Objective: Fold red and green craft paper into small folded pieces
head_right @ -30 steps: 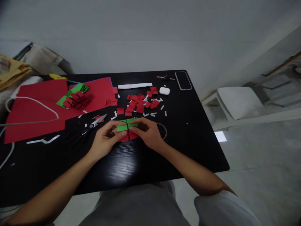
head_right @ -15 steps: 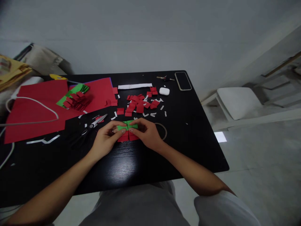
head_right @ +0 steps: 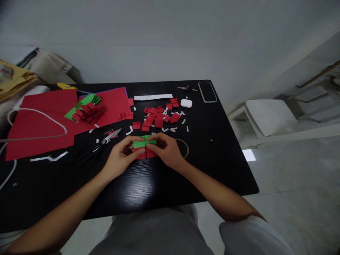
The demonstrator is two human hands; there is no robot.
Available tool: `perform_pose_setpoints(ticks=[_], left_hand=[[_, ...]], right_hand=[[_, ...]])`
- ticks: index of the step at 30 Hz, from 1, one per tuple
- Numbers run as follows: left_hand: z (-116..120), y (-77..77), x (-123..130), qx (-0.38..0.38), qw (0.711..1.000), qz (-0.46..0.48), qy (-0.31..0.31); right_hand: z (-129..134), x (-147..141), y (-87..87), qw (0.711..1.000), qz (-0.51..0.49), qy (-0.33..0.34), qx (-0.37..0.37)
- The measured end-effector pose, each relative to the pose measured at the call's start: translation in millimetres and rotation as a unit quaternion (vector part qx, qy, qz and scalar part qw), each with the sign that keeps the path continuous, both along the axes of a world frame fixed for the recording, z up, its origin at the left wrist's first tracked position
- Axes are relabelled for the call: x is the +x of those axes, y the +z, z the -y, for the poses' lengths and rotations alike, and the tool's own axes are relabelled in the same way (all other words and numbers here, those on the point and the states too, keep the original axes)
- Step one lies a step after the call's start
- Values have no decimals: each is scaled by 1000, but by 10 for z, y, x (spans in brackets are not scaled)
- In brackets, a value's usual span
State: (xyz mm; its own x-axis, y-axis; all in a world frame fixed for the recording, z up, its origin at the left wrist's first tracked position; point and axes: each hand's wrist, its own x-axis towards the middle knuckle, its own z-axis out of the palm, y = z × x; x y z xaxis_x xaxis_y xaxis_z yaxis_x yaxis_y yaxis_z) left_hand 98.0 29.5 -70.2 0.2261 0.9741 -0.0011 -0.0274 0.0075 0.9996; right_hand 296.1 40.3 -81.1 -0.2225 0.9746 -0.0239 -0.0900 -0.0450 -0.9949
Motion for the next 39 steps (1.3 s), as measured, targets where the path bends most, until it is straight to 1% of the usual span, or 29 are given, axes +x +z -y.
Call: perform_pose_setpoints(ticks=[3,6,9,11,14,16,18,20,22,25,28,30,31,34,39], left_hand=[[2,-33,7,-9,1000,9,4],[8,-32,5,-1,1000,2,13],[19,-16,-11,18,999,-43,24],[34,-18,-24,47,993,-98,38],[72,-45,-30,102,978,-174,56],[105,-68,-19,126,969,-201,73],[134,-88,0,137,964,-207,97],[150,-99,21,138,967,-182,113],[149,-106,37,130,976,-139,110],[128,-118,46,105,988,-74,85],[101,-132,39,48,997,-35,40],[80,-132,29,5,1000,-28,11],[67,-125,23,-13,1000,-27,6],[15,-76,0,-39,999,-14,24],[-77,14,-54,-82,994,46,51]], right_hand=[[-3,3,-3,1000,-8,6,-6],[-8,1,0,1000,-18,6,-14],[5,-11,11,1000,-5,-2,-5],[33,-29,20,1000,16,-11,15],[96,-63,28,995,73,-33,57],[136,-84,27,988,118,-53,89],[165,-98,22,980,146,-69,118],[178,-105,19,976,154,-75,133],[180,-107,27,979,141,-76,127],[168,-105,56,990,81,-83,82],[138,-96,81,997,4,-72,24],[110,-85,80,998,-9,-65,7],[94,-78,73,998,-4,-62,7],[50,-57,47,999,12,-35,9],[11,-6,62,998,-11,50,-39]])
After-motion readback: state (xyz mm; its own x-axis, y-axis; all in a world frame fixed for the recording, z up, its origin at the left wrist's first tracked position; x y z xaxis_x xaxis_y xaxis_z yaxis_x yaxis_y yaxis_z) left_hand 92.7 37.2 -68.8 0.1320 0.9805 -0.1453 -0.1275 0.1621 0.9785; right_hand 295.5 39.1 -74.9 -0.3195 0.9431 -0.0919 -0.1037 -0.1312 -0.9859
